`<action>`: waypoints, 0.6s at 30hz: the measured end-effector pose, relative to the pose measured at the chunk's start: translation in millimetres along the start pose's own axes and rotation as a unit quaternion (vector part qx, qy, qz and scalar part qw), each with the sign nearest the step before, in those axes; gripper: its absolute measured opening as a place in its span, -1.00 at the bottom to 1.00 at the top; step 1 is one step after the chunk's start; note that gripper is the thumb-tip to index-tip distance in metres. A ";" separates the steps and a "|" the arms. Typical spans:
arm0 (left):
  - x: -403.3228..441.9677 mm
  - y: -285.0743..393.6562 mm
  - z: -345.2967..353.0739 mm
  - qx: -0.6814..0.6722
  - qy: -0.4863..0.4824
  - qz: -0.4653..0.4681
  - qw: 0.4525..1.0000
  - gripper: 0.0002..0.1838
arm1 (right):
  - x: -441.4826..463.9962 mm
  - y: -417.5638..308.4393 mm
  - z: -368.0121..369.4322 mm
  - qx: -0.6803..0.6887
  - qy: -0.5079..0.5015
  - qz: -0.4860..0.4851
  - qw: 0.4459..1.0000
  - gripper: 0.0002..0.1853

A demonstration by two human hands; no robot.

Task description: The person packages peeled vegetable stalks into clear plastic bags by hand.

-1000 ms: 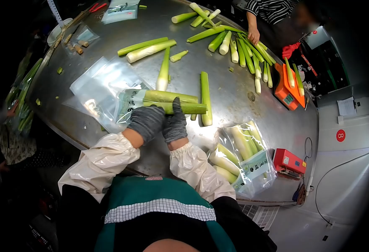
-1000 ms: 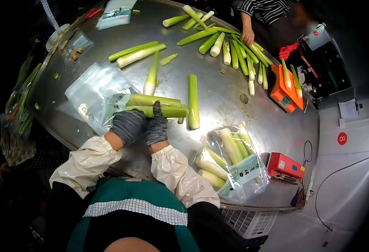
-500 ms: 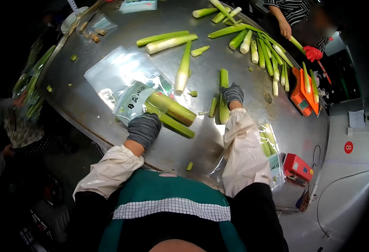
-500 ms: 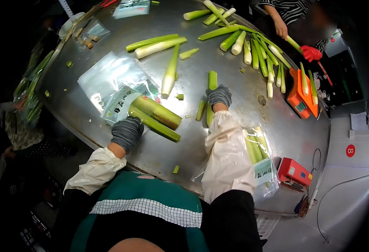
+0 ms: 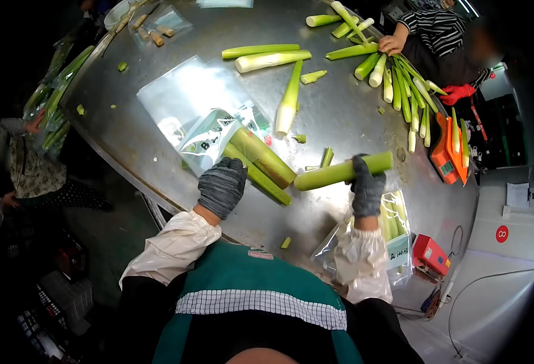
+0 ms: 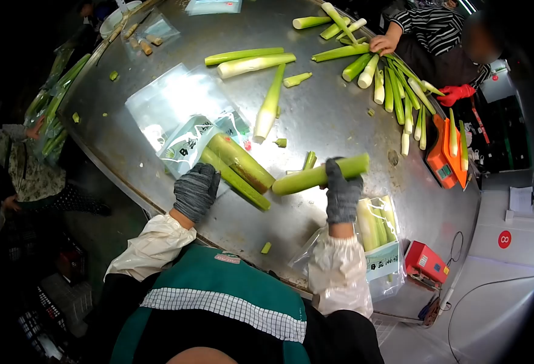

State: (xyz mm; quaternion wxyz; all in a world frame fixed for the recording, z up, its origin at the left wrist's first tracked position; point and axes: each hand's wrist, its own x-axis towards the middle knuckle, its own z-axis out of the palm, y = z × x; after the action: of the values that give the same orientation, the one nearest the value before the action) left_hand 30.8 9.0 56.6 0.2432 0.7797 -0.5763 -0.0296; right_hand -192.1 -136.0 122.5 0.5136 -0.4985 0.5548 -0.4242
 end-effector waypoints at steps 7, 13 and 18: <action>-1.1 -1.3 -3.7 0.007 0.000 0.012 1.000 -0.79 | -48.7 18.1 15.0 0.183 -0.039 0.066 0.980 -0.74; 0.0 -2.4 -5.8 -0.028 0.027 0.113 0.993 -0.88 | -94.0 91.7 96.7 0.520 -0.221 0.403 0.720 -0.62; -22.0 -14.1 -18.5 0.007 -0.028 0.090 0.996 -0.83 | -99.4 71.4 94.5 0.382 -0.328 0.470 0.725 -0.68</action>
State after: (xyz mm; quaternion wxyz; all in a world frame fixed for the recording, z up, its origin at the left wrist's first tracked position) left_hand 41.9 38.5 61.8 0.2227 0.7254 -0.6509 -0.0253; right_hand -109.1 -23.6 56.3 0.9442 -0.0432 0.3060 -0.1144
